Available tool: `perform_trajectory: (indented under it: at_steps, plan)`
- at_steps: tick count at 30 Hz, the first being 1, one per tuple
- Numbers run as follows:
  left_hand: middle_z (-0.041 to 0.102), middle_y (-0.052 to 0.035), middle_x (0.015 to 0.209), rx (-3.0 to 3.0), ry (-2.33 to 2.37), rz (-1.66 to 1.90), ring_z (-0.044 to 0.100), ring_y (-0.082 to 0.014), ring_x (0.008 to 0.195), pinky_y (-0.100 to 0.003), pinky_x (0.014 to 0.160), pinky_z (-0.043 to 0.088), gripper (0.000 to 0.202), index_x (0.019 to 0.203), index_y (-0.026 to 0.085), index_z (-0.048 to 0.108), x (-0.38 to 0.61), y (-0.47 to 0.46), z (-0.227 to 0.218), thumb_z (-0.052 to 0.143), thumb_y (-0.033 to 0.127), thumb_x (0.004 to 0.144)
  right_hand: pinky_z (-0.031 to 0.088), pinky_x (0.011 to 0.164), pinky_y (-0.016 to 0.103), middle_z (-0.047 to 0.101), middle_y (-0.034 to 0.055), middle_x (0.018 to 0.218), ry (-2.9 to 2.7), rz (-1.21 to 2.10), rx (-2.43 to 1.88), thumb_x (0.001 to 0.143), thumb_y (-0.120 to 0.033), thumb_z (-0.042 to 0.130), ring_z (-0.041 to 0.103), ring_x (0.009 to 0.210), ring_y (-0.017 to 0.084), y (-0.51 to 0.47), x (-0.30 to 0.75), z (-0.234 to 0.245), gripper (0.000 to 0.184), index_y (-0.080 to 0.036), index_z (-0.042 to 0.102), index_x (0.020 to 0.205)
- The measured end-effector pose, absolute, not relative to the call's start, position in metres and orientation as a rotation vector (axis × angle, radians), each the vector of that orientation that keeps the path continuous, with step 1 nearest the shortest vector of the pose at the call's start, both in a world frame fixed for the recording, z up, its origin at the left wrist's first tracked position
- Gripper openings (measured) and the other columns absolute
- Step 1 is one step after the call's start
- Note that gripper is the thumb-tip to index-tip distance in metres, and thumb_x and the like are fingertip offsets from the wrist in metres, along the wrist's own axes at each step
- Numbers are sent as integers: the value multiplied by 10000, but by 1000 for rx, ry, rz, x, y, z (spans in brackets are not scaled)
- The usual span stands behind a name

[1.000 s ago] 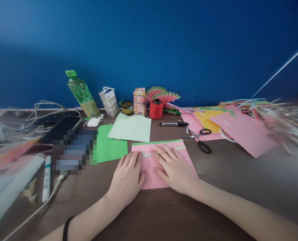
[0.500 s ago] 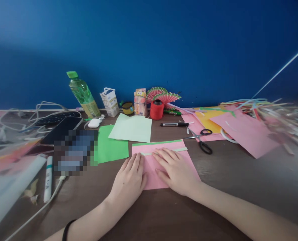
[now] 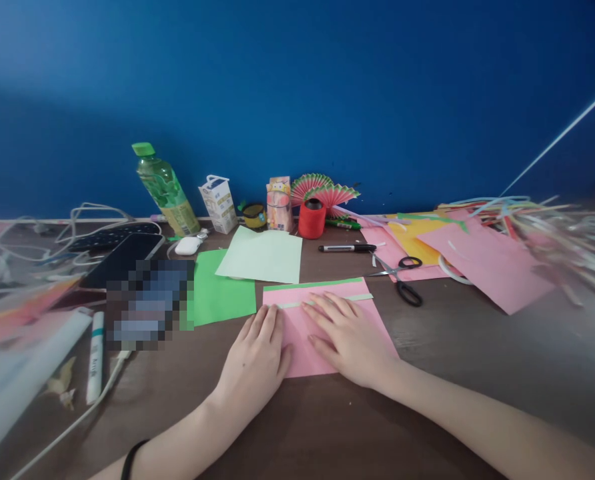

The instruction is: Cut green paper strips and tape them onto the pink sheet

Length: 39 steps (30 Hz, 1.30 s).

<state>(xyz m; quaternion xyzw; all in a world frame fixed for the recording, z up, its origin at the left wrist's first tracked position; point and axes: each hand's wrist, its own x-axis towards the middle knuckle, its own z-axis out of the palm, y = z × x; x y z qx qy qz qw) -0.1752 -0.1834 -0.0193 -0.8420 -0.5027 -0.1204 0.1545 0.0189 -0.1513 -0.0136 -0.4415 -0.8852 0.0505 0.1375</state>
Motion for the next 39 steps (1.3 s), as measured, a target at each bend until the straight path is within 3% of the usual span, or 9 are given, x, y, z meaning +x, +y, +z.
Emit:
perform_trajectory:
  at_steps: [24,39]
  plan:
    - [578,-217,1173,-2345,-1331,-334,544,-298,1091,-394,899,458,394,1122,2,560,-173,-187,-16,380,180,820,298,1020,442,308,41,1441,-2575,139,-1279,877,-389,380,281,1287,256,-152,19,-12,475,-222,413,1321]
    - [581,-200,1180,-2319,-1326,-294,553,-287,1081,-381,895,462,410,1120,7,574,-172,-186,-17,355,161,810,303,1022,414,393,50,1393,-2574,179,-1299,883,-401,371,307,1271,235,-152,18,-13,461,-217,441,1300]
